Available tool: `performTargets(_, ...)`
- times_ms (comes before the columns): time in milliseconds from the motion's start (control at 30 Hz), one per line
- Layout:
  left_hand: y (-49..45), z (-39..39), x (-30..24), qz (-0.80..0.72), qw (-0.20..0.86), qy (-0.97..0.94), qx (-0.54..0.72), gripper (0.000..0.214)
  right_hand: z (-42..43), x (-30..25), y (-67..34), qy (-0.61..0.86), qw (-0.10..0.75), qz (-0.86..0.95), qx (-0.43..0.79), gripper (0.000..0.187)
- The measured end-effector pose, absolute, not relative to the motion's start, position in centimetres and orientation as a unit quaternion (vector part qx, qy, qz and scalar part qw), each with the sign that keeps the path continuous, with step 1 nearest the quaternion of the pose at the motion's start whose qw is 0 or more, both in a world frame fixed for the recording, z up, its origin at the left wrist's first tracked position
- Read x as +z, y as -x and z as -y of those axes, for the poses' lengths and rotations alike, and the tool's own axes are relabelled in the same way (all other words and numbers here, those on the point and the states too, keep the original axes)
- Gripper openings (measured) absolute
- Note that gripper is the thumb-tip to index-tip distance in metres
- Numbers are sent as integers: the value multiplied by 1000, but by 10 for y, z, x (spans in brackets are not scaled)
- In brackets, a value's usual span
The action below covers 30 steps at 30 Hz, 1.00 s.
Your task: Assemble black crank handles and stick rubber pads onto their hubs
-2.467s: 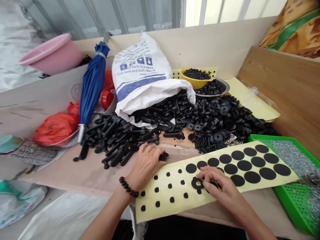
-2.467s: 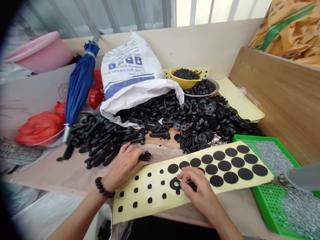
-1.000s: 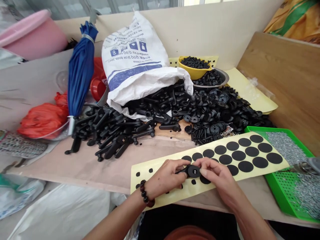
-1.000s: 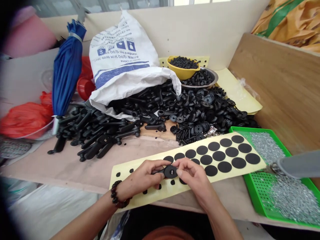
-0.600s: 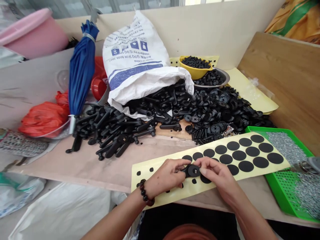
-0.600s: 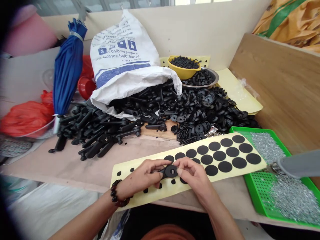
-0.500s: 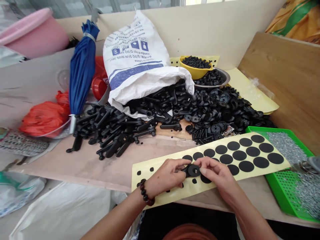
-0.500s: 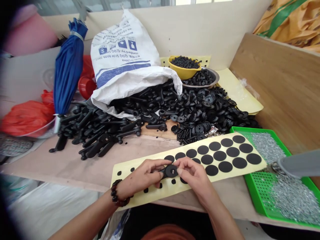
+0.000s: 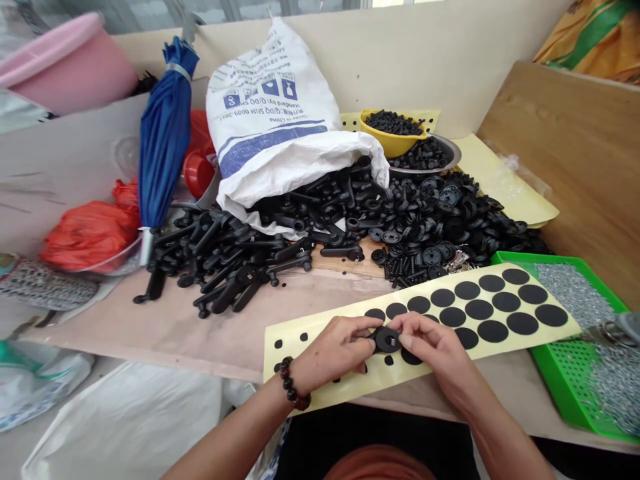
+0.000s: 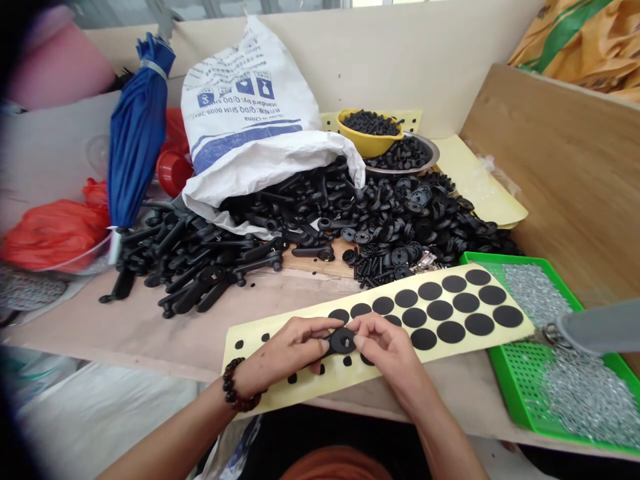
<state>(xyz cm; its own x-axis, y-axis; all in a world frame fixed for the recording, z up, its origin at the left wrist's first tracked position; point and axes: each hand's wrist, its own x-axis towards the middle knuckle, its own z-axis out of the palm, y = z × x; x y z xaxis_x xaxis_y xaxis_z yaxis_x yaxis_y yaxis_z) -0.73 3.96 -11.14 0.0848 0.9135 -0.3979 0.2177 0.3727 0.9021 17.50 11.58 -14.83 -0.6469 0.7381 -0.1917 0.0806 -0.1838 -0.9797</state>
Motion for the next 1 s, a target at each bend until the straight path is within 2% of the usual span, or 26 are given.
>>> performTargets(600, 0, -35, -118, -608, 537, -468, 351, 41, -113, -140, -172, 360, 239, 621, 654, 21)
performTargets(800, -3, -29, -125, -644, 460, -488, 368, 32, -108, -141, -168, 355, 250, 635, 639, 18)
performTargets(1000, -5, -21, -126, -662, 412, -476, 407, 28, -104, -139, -168, 347, 256, 630, 646, 23)
